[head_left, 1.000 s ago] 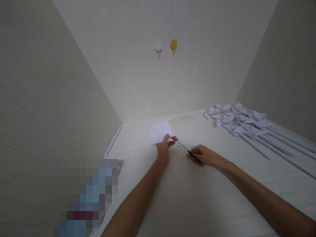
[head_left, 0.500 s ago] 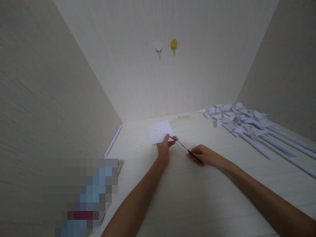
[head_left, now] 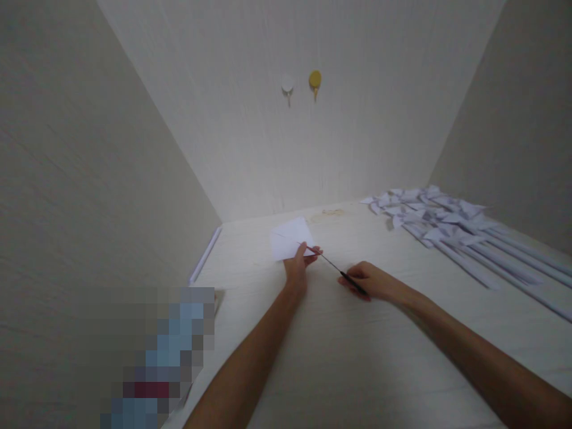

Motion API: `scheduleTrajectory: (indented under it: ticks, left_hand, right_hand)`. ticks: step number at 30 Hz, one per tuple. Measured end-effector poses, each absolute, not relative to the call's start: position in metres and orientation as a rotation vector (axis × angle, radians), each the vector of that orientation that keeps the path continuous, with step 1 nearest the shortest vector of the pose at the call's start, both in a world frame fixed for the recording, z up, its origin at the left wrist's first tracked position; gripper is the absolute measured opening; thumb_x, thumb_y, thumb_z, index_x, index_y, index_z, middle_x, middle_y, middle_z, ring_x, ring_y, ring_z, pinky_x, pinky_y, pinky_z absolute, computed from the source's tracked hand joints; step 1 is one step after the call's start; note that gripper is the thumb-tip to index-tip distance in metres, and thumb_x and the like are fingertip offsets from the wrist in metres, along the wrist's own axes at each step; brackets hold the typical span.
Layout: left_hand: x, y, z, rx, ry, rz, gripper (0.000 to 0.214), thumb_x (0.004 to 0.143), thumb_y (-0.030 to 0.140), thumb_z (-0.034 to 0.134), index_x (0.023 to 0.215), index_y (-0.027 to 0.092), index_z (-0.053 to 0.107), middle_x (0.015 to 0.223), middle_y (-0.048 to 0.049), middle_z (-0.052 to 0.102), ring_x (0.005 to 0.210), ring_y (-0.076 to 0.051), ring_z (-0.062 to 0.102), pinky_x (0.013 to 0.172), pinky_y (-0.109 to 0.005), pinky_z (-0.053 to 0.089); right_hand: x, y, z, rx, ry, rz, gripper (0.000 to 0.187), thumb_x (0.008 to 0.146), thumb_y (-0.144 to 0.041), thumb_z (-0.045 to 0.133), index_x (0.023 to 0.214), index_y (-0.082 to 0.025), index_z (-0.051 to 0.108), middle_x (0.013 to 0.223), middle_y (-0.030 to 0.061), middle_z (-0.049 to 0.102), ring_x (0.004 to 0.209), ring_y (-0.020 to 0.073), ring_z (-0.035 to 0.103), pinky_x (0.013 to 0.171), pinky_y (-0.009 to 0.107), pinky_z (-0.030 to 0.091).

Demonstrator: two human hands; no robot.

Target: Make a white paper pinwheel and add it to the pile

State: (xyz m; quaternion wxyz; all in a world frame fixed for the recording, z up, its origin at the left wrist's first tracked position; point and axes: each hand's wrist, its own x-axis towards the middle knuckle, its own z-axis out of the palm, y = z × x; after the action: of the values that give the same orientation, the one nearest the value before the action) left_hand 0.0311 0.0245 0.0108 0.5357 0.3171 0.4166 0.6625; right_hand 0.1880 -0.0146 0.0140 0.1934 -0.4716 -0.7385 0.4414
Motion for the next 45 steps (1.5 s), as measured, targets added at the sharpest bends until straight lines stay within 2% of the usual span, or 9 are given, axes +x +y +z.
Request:
scheduleTrajectory:
  ticks: [13, 18, 22, 26, 29, 37, 45]
  left_hand:
    - [0.030, 0.024, 0.016, 0.656, 0.964, 1.614, 0.010, 0.066, 0.017, 0.055, 0.074, 0.011, 0.053, 0.058, -0.0034, 0.063, 0.056, -0.014, 0.062, 0.051, -0.020, 0.046]
    - [0.031, 0.023, 0.012, 0.804, 0.979, 1.520, 0.016, 0.065, 0.022, 0.057, 0.077, 0.012, 0.056, 0.069, -0.0043, 0.065, 0.063, -0.015, 0.062, 0.051, -0.021, 0.045]
    - [0.035, 0.017, 0.009, 1.006, 1.027, 1.351, 0.016, 0.059, 0.021, 0.062, 0.073, 0.014, 0.060, 0.076, -0.0051, 0.065, 0.068, -0.017, 0.061, 0.054, -0.026, 0.047]
    - [0.038, 0.011, 0.012, 1.162, 1.038, 1.269, 0.017, 0.057, 0.015, 0.064, 0.074, 0.016, 0.062, 0.078, -0.0050, 0.066, 0.071, -0.017, 0.060, 0.067, -0.029, 0.048]
    - [0.038, 0.009, 0.012, 1.220, 1.005, 1.258, 0.023, 0.058, 0.014, 0.064, 0.082, 0.017, 0.062, 0.082, -0.0053, 0.066, 0.078, -0.017, 0.060, 0.075, -0.031, 0.045]
    - [0.038, 0.011, 0.011, 1.223, 0.986, 1.276, 0.024, 0.059, 0.015, 0.063, 0.083, 0.017, 0.062, 0.081, -0.0052, 0.066, 0.081, -0.018, 0.060, 0.076, -0.031, 0.045]
    - [0.038, 0.010, 0.012, 1.191, 0.977, 1.264, 0.025, 0.059, 0.016, 0.064, 0.084, 0.016, 0.062, 0.080, -0.0049, 0.067, 0.076, -0.018, 0.060, 0.074, -0.032, 0.046]
  right_hand:
    - [0.188, -0.014, 0.014, -1.320, -2.085, 1.228, 0.045, 0.070, -0.050, 0.048, 0.042, -0.017, 0.040, 0.036, -0.0036, 0.040, 0.035, 0.0065, 0.033, 0.039, 0.021, 0.024]
    - [0.182, -0.011, 0.008, -1.285, -1.740, 1.217, 0.038, 0.065, -0.049, 0.054, 0.050, -0.017, 0.043, 0.039, -0.0044, 0.043, 0.036, 0.0055, 0.033, 0.037, 0.020, 0.022]
    - [0.177, -0.011, 0.007, -1.241, -1.360, 1.155, 0.033, 0.061, -0.046, 0.060, 0.063, -0.016, 0.048, 0.053, -0.0014, 0.054, 0.036, 0.0042, 0.033, 0.035, 0.020, 0.023]
    - [0.176, -0.010, 0.006, -1.184, -1.152, 1.156, 0.033, 0.056, -0.042, 0.065, 0.070, -0.017, 0.048, 0.052, -0.0042, 0.050, 0.037, 0.0049, 0.037, 0.035, 0.019, 0.028]
    - [0.176, -0.009, 0.005, -1.171, -1.125, 1.172, 0.032, 0.055, -0.040, 0.066, 0.070, -0.017, 0.048, 0.049, -0.0059, 0.045, 0.038, 0.0052, 0.038, 0.036, 0.019, 0.030]
    - [0.176, -0.009, 0.007, -1.183, -1.188, 1.212, 0.029, 0.054, -0.035, 0.066, 0.068, -0.016, 0.049, 0.048, -0.0064, 0.044, 0.038, 0.0045, 0.037, 0.035, 0.019, 0.028]
    - [0.176, -0.011, 0.012, -1.164, -1.241, 1.279, 0.033, 0.053, -0.039, 0.067, 0.067, -0.016, 0.048, 0.056, -0.0009, 0.057, 0.040, 0.0053, 0.041, 0.037, 0.020, 0.030]
